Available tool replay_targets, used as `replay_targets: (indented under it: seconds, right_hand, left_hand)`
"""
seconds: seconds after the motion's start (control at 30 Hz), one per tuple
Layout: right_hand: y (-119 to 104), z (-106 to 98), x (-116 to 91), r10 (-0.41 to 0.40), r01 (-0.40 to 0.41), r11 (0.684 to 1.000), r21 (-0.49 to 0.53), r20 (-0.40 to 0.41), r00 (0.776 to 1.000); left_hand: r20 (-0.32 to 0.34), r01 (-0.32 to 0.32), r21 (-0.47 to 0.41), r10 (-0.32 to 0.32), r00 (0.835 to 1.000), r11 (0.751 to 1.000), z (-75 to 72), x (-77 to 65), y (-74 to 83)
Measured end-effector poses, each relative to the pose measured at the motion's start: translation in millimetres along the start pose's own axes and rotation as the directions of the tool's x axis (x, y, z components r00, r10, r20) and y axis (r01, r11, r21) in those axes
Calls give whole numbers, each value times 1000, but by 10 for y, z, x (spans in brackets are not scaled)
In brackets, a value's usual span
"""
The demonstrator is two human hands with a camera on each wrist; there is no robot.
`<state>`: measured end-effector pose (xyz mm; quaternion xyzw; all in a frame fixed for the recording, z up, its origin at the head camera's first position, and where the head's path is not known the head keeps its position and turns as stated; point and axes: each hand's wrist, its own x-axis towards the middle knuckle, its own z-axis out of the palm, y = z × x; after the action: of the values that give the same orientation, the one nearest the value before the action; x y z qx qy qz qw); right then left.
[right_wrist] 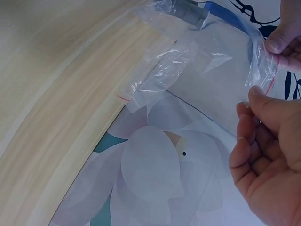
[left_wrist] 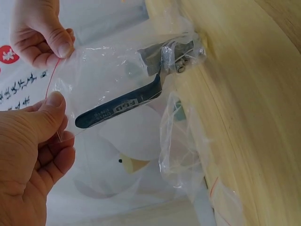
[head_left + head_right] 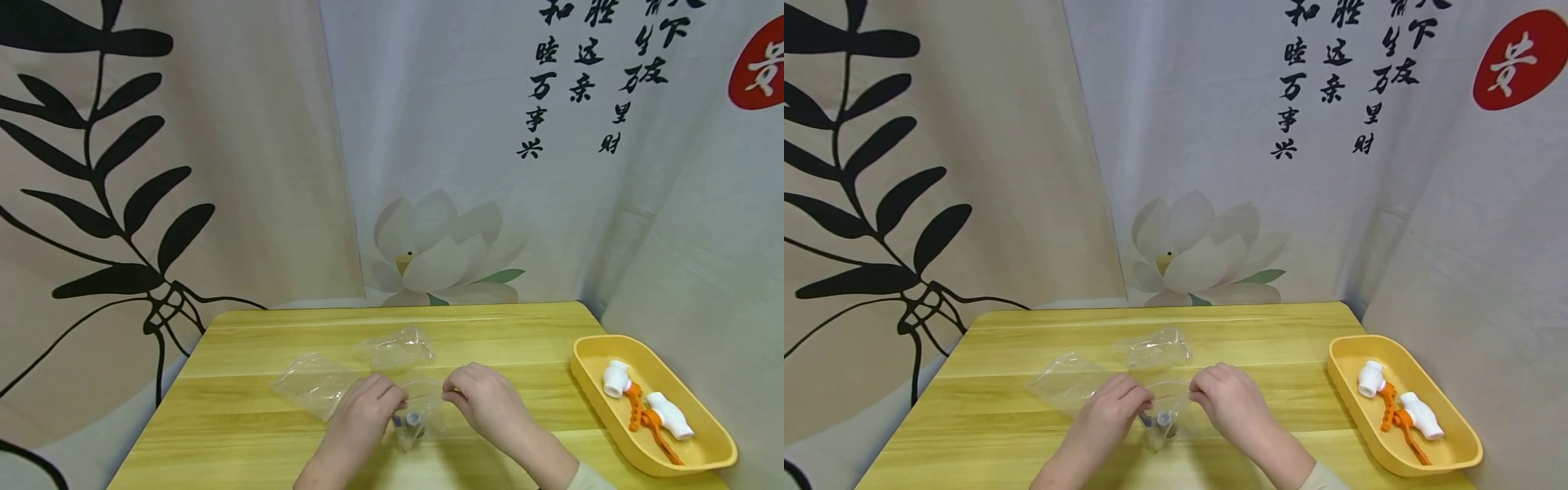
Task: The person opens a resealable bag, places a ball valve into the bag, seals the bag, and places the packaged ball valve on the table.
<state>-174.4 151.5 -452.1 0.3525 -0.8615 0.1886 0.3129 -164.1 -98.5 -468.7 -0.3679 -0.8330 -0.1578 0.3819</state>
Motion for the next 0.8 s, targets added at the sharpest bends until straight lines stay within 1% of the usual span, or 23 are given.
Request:
replay_targets:
  seconds: [0.23, 0.5, 0.8]
  right_hand:
    - [56, 25, -10, -31, 30, 999, -11, -35, 999]
    - [94, 22, -7, -56, 56, 998, -8, -29, 998]
    - [135, 29, 5, -88, 88, 996, -13, -49, 995]
  left_hand:
    - [28, 18, -28, -17, 999, 999, -23, -1, -4]
    - [24, 23, -63, -21, 999, 998, -39, 3, -14]
    - [37, 70, -95, -67, 997, 993, -59, -25, -25]
